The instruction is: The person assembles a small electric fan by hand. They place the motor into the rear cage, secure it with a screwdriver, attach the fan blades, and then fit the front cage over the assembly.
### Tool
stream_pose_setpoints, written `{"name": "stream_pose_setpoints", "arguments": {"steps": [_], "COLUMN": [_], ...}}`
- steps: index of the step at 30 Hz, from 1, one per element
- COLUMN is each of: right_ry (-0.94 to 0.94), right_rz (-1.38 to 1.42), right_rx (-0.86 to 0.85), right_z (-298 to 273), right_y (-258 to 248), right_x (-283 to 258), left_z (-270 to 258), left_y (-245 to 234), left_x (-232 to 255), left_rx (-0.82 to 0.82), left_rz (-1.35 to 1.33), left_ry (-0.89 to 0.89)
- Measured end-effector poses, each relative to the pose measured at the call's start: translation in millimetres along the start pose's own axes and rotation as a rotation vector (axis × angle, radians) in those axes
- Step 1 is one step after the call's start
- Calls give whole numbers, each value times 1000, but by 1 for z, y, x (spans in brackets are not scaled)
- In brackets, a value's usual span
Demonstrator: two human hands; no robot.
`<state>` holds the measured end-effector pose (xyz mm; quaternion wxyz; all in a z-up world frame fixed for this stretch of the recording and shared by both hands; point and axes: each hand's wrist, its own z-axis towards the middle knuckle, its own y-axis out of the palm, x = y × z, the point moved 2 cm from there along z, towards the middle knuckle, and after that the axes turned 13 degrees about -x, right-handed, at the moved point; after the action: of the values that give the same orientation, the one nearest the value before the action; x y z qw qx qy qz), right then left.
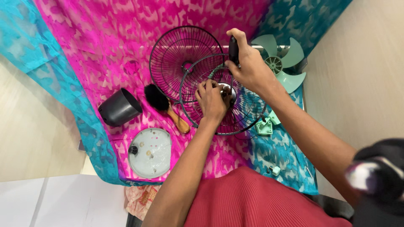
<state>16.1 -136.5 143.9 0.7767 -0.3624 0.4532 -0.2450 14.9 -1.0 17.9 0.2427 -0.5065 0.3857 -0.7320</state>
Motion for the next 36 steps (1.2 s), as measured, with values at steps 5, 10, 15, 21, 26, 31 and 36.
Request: {"name": "stream_pose_setpoints", "arguments": {"steps": [5,10,15,21,26,31,36], "right_ry": [132,169,179,179,265,170,122], "right_rz": [43,26,49,56,84,57,54], "right_rx": [-133,-102,-80,-48,-28,94,125], "right_z": [6,4,0,-6,-10,-22,-33], "right_y": [-2,2,2,2,-4,-6,-3], "right_x": [3,5,7,0,1,7,11], "left_z": [2,1,-1,0,3,2,1], "left_y": [3,4,1,-2,-3,-3,-2], "left_x": [-1,0,3,4,5,4,5], "left_rx": [-21,-41,-35,-78,-101,-75,-60], "left_rz": [25,45,50,48,63,20,19], "left_ry": [-23,-45,-38,-55,-75,-68,-70]}}
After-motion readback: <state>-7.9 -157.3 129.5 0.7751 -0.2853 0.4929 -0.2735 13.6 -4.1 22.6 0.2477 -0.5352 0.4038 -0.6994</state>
